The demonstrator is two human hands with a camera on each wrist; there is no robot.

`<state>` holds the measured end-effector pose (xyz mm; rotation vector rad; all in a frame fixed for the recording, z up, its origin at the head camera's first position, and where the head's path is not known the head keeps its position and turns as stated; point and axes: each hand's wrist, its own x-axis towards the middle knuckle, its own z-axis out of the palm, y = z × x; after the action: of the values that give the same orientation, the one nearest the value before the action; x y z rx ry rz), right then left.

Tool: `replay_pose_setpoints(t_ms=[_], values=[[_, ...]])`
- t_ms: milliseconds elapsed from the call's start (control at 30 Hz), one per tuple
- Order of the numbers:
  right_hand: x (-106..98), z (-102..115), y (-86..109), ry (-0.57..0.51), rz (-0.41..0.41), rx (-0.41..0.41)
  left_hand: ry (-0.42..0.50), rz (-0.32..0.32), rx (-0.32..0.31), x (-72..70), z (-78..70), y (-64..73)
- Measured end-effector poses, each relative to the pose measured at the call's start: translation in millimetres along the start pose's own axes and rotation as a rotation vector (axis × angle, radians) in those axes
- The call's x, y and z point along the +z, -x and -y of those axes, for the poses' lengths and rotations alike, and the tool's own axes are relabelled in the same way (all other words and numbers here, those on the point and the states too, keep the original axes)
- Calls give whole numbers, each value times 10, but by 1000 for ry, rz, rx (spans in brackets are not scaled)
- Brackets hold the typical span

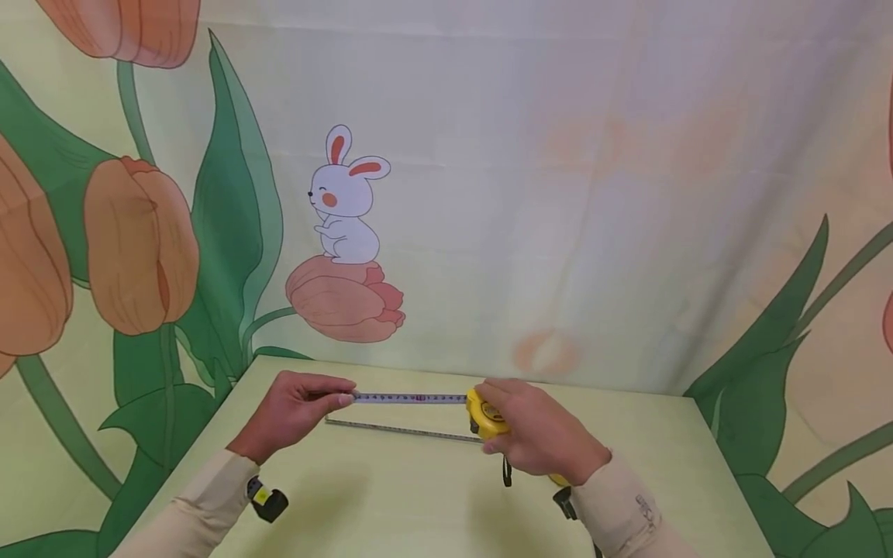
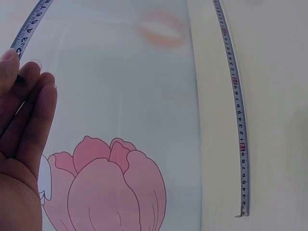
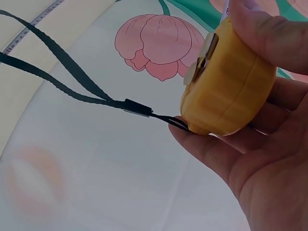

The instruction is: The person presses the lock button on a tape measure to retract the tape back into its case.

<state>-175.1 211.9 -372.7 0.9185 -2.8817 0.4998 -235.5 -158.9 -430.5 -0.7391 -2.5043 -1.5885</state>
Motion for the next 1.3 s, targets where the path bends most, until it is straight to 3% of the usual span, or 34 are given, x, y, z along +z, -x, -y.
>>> replay_pose_setpoints(t_ms=[267,567,1300], values=[[-8,29,-12,8,9,10,-1,4,-15,14,3,-2],[-14,23,-41,10,-1,-1,23,12,17,37,-36,-33],[9,58,-67,5,5,2,33,19,-6,107,-37,-51]])
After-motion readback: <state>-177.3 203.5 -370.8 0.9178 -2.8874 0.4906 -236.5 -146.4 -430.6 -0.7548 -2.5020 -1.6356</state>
